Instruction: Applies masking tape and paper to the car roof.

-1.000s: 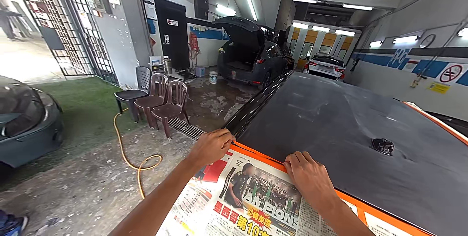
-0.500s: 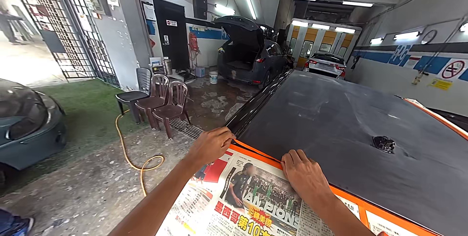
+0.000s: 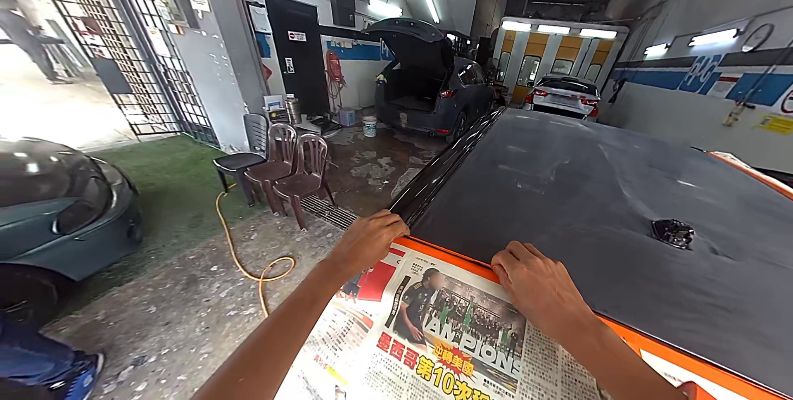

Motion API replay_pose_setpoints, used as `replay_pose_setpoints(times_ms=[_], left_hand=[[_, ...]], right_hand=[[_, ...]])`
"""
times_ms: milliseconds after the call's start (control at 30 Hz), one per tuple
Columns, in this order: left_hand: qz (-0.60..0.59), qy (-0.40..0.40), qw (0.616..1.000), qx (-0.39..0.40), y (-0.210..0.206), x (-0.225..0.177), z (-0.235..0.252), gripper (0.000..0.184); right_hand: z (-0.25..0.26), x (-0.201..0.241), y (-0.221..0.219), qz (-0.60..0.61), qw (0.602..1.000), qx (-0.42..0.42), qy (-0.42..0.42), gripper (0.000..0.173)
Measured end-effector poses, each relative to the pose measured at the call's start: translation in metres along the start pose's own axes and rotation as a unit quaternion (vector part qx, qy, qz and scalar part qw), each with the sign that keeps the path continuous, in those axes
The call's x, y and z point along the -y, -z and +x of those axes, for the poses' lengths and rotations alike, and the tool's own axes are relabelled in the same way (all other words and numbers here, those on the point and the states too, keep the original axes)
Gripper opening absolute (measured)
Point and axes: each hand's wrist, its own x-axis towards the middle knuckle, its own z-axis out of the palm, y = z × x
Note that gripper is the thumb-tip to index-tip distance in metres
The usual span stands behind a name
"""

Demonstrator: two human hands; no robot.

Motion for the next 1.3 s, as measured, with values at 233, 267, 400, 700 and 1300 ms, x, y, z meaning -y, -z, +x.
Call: replay_pose_setpoints(times_ms=[233,267,400,700,1300], left_hand=[[0.017,-0.014,0.999,0.030,0.002,-0.001,0.004,0.025],[0.022,-0.013,0.999,0.037,0.003,-0.001,0.005,0.024],[0.036,0.015,0.997,0.072,0.004,-0.006,0.008,0.018],[0.043,0.025,0.997,0.065,0.001,-0.008,0.008,0.024],[0.054,0.022,0.997,0.048,-0.008,-0.013,0.009,0.028]], right_hand=[[0.002,0.006,0.012,0.014,0.997,0.081,-0.016,0.022],[0.002,0.006,0.013,0.010,0.997,0.081,-0.016,0.022],[0.000,0.007,0.008,-0.008,0.999,0.048,-0.013,0.021],[-0.008,-0.002,0.002,0.042,0.998,0.028,-0.048,0.026],[-0.013,-0.012,0.011,0.036,0.992,0.107,-0.058,0.025]])
